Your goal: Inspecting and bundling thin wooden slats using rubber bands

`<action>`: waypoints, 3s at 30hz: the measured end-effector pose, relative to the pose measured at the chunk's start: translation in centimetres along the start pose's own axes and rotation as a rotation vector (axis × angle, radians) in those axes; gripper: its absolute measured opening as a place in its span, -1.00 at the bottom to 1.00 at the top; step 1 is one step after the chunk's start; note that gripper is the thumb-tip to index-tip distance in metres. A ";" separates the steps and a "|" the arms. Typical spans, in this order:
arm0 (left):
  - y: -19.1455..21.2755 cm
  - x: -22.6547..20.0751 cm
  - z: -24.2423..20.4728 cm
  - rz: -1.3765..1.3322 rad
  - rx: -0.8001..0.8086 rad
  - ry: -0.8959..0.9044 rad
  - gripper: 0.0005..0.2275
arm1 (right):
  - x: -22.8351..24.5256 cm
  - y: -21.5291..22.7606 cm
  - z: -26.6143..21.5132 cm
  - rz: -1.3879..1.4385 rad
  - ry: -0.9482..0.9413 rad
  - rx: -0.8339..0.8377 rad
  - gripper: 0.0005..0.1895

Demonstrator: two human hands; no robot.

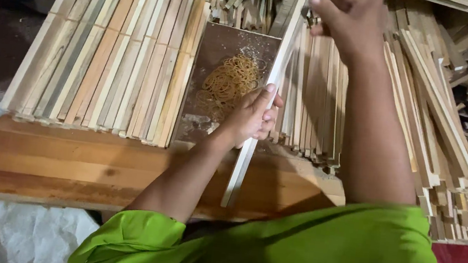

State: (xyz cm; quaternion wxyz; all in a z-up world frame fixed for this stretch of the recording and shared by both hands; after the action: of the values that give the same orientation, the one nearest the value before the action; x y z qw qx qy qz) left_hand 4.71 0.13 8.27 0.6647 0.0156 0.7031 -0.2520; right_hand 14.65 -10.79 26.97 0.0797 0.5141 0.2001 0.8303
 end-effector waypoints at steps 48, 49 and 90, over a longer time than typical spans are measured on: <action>0.6 3.9 1.6 -0.134 -0.029 0.029 -0.66 | -11.4 -8.3 2.5 0.589 -0.586 -0.148 -0.92; 0.4 3.5 1.4 -0.131 -0.029 0.027 -0.66 | -11.8 -8.4 2.2 0.591 -0.584 -0.148 -0.92; -2.3 3.1 0.1 0.021 0.052 0.120 -0.66 | -9.7 -3.4 -3.7 1.147 -0.662 -0.298 -0.66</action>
State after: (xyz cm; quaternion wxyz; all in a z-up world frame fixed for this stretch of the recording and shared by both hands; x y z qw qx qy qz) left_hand 3.62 -2.90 6.15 0.6235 0.0553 0.7347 -0.2617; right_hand 15.55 -11.89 16.15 -0.2462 0.7494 -0.2557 0.5589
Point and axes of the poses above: each hand's wrist, its own z-axis towards the middle knuckle, its own y-axis out of the back of the hand, x = y × z, the point moved 8 cm from there along z, towards the middle knuckle, and after that the axes turned 5 degrees about z, right-handed, at the moved point
